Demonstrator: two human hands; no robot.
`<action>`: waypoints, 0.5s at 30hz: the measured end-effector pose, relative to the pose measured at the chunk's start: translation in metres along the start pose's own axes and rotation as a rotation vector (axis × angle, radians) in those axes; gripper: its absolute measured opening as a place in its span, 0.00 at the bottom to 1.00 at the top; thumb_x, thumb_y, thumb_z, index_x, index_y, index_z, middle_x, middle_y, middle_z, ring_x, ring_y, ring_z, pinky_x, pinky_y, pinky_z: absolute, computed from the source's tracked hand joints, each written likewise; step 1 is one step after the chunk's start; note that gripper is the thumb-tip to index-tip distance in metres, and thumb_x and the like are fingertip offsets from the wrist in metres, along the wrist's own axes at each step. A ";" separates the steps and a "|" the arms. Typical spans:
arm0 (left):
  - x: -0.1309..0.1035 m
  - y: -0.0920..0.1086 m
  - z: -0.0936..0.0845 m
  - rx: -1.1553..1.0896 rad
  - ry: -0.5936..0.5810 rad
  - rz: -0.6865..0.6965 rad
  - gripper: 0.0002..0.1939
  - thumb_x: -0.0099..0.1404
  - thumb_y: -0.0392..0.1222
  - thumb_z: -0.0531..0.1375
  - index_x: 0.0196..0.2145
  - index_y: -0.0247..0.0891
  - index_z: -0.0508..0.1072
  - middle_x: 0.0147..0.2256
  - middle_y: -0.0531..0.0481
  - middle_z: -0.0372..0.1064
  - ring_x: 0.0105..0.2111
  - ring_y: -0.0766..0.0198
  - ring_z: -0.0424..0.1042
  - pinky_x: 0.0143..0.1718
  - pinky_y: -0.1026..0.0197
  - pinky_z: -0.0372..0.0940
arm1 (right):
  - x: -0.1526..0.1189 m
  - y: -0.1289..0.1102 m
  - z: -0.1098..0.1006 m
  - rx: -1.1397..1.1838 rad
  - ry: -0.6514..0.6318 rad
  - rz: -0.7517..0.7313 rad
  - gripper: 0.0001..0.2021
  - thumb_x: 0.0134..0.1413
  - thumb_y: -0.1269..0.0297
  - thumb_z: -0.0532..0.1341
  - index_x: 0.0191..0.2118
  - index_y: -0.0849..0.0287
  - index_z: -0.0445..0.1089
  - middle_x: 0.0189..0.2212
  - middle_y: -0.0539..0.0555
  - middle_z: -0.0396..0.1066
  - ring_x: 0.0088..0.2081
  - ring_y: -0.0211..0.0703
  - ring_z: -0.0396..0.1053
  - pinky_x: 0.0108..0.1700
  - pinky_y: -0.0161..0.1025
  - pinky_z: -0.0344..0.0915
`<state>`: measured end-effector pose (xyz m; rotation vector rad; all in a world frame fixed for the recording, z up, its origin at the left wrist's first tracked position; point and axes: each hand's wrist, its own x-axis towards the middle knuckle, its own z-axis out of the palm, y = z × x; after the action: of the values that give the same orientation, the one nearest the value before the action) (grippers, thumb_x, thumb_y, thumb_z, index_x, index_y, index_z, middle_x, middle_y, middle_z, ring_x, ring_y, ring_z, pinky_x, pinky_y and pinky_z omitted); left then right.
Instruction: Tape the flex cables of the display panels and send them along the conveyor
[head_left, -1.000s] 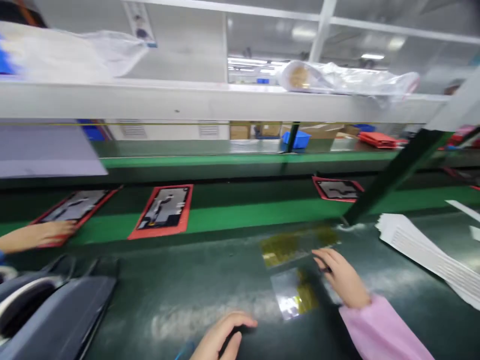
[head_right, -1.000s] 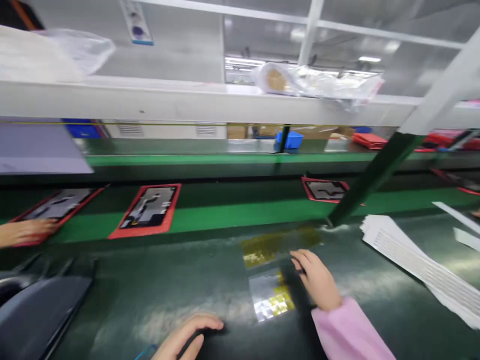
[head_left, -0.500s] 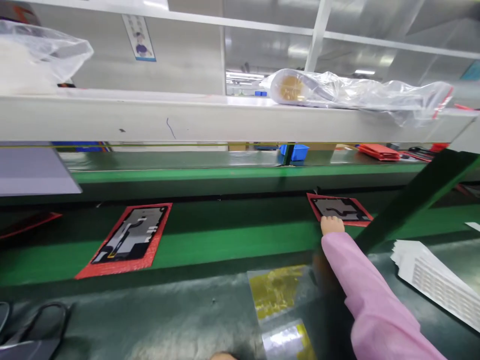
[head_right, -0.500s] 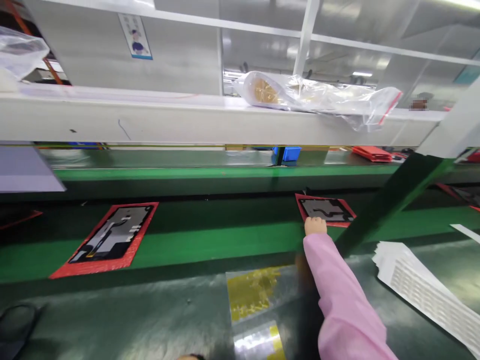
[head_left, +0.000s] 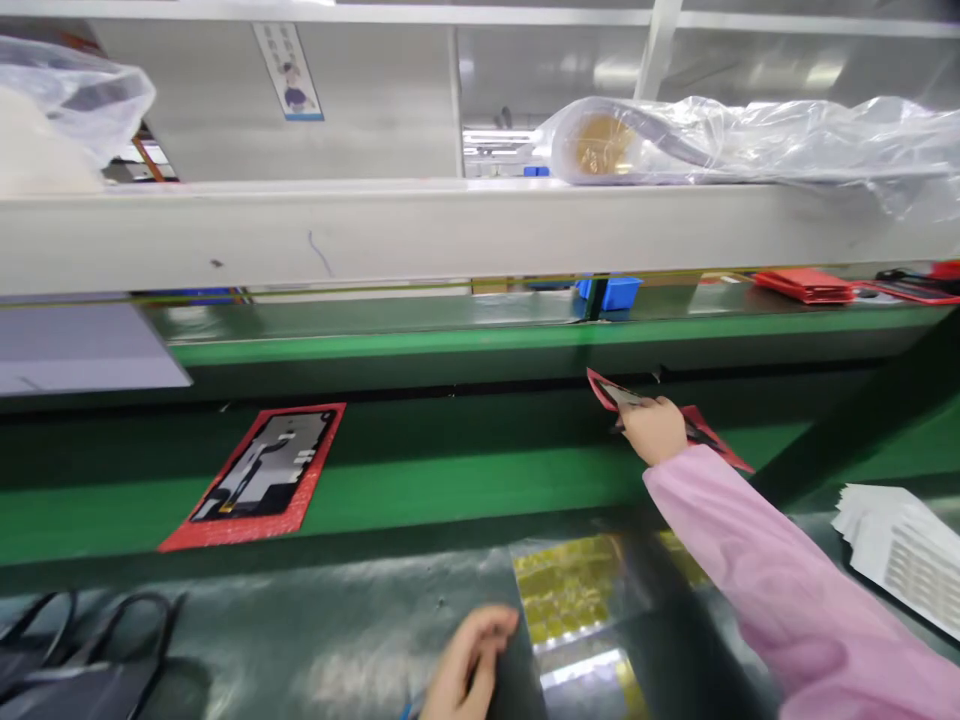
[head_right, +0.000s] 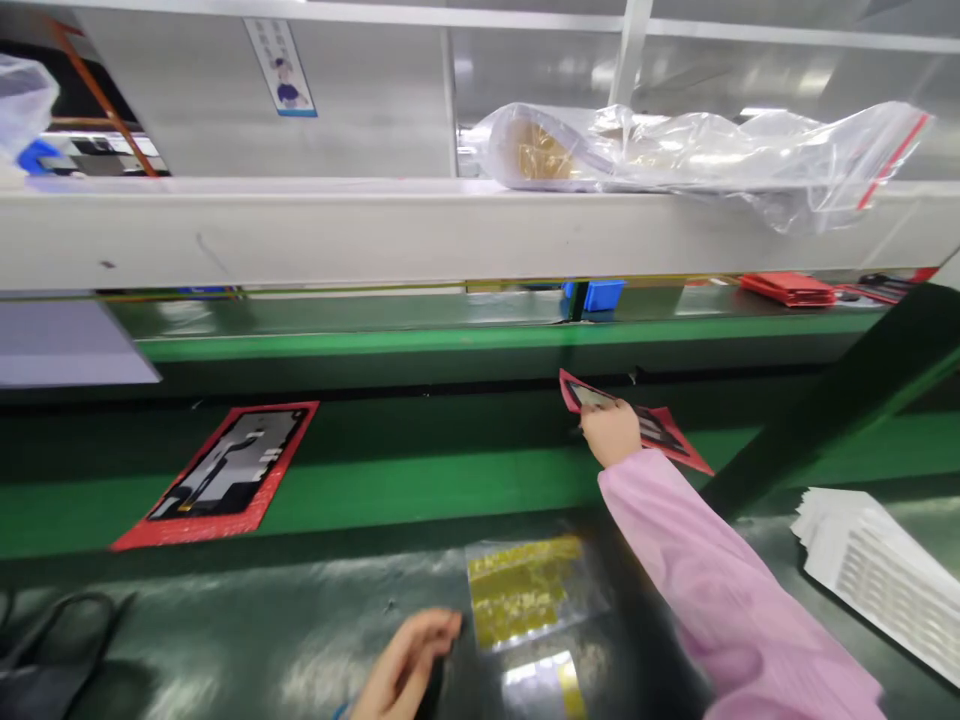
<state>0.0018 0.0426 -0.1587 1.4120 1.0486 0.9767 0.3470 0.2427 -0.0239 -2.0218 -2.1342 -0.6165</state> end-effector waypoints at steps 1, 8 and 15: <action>0.010 0.013 0.010 0.088 0.046 0.107 0.22 0.73 0.55 0.56 0.58 0.43 0.73 0.57 0.38 0.73 0.58 0.49 0.72 0.61 0.46 0.66 | -0.006 -0.012 -0.015 0.018 0.027 -0.022 0.06 0.59 0.70 0.65 0.37 0.65 0.79 0.28 0.61 0.77 0.35 0.49 0.74 0.39 0.43 0.63; 0.068 0.094 0.057 0.778 0.390 0.674 0.60 0.63 0.37 0.68 0.73 0.49 0.26 0.74 0.35 0.15 0.72 0.35 0.20 0.64 0.18 0.41 | -0.076 -0.099 -0.129 0.584 0.500 0.100 0.12 0.61 0.63 0.59 0.37 0.55 0.81 0.25 0.52 0.78 0.27 0.45 0.71 0.34 0.41 0.62; 0.022 0.119 -0.012 0.812 0.504 0.710 0.55 0.57 0.19 0.55 0.73 0.56 0.41 0.75 0.41 0.38 0.73 0.36 0.34 0.65 0.21 0.41 | -0.148 -0.123 -0.185 1.288 0.286 0.026 0.11 0.68 0.58 0.60 0.43 0.52 0.79 0.37 0.53 0.81 0.35 0.46 0.76 0.40 0.42 0.71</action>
<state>0.0064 0.0626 -0.0384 2.3794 1.4379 1.5675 0.2065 0.0332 0.0641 -1.1126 -1.5732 0.4115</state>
